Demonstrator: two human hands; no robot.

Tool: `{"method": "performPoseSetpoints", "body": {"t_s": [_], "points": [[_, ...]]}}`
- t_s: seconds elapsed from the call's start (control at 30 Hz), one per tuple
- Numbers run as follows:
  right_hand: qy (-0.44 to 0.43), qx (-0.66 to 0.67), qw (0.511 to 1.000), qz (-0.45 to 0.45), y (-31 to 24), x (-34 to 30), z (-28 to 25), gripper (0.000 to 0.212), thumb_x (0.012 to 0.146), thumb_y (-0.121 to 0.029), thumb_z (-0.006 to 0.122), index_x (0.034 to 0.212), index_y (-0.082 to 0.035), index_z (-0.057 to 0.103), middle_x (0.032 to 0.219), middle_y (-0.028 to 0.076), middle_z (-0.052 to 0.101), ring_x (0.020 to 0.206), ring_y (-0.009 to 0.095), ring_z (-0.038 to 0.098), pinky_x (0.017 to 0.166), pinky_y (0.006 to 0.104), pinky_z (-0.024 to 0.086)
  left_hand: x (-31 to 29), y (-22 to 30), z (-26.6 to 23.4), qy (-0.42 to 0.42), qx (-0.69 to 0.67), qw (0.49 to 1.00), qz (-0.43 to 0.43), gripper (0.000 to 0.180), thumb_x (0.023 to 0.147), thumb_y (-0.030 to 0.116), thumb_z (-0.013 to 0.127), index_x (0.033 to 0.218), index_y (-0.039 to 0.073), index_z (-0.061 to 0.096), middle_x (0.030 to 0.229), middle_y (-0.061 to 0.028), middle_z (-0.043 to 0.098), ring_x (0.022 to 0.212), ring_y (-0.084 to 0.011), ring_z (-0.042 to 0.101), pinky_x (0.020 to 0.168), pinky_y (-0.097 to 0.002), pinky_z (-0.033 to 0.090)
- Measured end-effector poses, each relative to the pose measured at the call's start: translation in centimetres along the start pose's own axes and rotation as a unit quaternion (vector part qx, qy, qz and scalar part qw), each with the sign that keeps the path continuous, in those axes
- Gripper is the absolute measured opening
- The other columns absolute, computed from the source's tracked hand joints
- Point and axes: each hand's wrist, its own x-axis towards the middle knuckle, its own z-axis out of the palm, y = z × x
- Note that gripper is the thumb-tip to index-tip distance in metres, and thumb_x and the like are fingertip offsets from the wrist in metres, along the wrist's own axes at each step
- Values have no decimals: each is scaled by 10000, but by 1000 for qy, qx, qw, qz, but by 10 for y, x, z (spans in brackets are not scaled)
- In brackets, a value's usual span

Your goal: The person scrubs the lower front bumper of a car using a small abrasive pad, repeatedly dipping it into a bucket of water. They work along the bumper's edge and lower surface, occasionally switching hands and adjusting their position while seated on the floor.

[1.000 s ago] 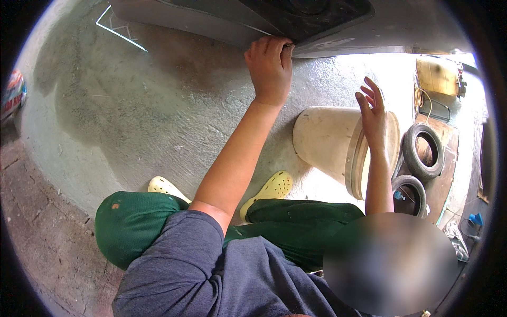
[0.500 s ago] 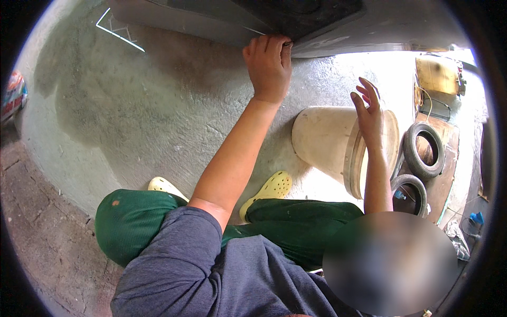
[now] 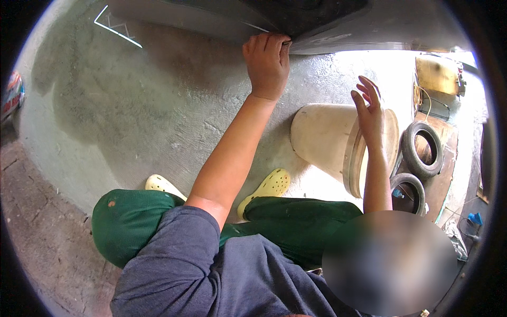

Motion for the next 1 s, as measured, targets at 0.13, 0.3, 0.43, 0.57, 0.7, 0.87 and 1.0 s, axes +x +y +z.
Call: {"method": "performPoseSetpoints", "body": {"t_s": [0.13, 0.3, 0.43, 0.57, 0.7, 0.87, 1.0], "points": [[3, 3, 1000, -1, -3, -3, -2, 445, 1029, -215, 686, 1455, -125, 593, 1453, 102, 592, 1325, 256, 599, 1118, 422, 481, 2, 11, -3, 2, -4, 1000, 6, 89, 906, 169, 721, 985, 132, 700, 975, -99, 688, 967, -355, 619, 872, -496, 440], [2, 9, 1000, -9, 6, 3, -2, 450, 1030, -245, 690, 1457, -137, 594, 1460, 106, 588, 1311, 264, 611, 1114, 439, 492, 6, 8, -6, -12, 10, 999, -29, 84, 893, 165, 734, 969, 136, 711, 946, -89, 692, 947, -347, 629, 861, -492, 448], [1, -1, 1000, 7, -4, -1, -1, 441, 1041, -269, 675, 1460, -159, 594, 1467, 108, 579, 1322, 265, 605, 1116, 435, 487, 13, 29, -11, 26, -57, 998, -30, 181, 873, 170, 781, 1038, 167, 705, 987, -46, 661, 991, -298, 590, 880, -462, 422], [0, -30, 1000, -4, -8, -2, -1, 442, 1032, -246, 658, 1457, -157, 578, 1470, 83, 583, 1301, 249, 625, 1121, 432, 494, 30, 37, -8, 47, -69, 996, 28, 187, 869, 174, 788, 1038, 175, 709, 1018, -32, 651, 1006, -295, 583, 888, -456, 417], [1, -36, 999, -16, -5, -3, -1, 442, 1030, -245, 661, 1455, -153, 578, 1472, 82, 577, 1301, 252, 624, 1119, 429, 494, 36, 42, -8, 70, -35, 996, 38, 125, 876, 165, 770, 986, 165, 711, 996, -30, 669, 981, -306, 595, 863, -464, 429], [-8, -30, 999, -16, -2, -1, 1, 444, 1031, -247, 661, 1455, -144, 576, 1480, 79, 566, 1304, 248, 619, 1124, 426, 489, 35, 43, -6, 79, -24, 996, 29, 101, 885, 181, 759, 972, 171, 710, 996, -27, 663, 987, -310, 590, 873, -470, 421], [-11, -43, 999, -9, -7, -3, 1, 444, 1035, -253, 654, 1455, -134, 573, 1492, 79, 554, 1309, 248, 614, 1129, 425, 485, 39, 56, -6, 112, -27, 993, 24, 104, 881, 200, 763, 969, 180, 712, 997, -20, 667, 996, -300, 580, 887, -461, 412]]}}
